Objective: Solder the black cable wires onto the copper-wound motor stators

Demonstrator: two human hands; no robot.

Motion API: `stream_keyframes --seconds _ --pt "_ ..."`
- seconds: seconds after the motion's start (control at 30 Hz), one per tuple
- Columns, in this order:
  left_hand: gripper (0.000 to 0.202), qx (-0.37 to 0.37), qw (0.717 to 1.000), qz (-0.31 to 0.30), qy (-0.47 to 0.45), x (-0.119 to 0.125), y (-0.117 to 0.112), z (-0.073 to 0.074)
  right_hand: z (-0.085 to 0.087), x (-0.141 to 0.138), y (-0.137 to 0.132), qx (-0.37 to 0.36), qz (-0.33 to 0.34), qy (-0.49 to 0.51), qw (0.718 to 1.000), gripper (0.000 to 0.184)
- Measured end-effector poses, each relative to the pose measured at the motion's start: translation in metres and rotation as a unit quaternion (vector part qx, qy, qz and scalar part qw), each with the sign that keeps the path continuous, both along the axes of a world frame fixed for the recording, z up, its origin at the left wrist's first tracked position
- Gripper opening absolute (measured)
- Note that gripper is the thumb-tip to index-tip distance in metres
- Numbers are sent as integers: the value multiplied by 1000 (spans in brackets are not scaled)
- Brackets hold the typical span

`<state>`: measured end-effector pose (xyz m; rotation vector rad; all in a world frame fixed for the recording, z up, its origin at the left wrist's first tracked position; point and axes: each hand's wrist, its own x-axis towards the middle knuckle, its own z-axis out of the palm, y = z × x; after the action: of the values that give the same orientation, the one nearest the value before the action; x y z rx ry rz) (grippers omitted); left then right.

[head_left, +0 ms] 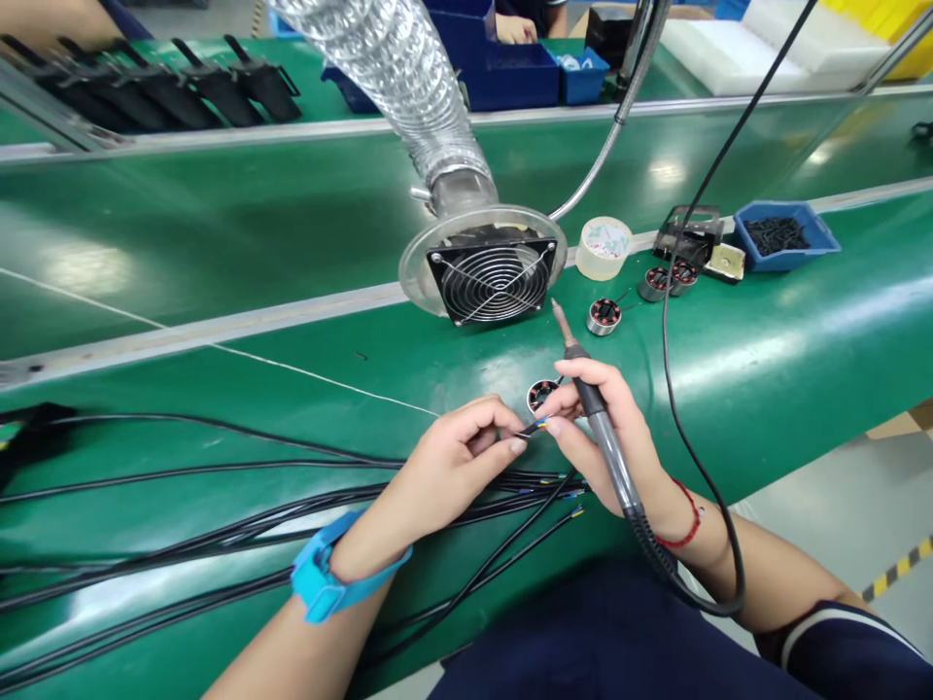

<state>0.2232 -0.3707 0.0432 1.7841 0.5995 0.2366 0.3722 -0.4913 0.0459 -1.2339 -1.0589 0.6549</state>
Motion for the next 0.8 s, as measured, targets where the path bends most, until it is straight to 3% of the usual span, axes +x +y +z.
stream_keyframes --seconds 0.2,0.43,0.57,0.8 --pt "16 -58 998 -10 -12 -2 5 -2 2 4 -1 -10 49 51 997 42" --pt "26 -43 997 3 -62 4 0 5 -7 0 4 -26 52 131 990 41" --pt "36 10 999 27 -24 9 -7 8 -17 -2 4 -2 35 92 995 50" --pt "32 27 999 19 -15 12 -8 9 -19 -4 1 39 13 8 999 48"
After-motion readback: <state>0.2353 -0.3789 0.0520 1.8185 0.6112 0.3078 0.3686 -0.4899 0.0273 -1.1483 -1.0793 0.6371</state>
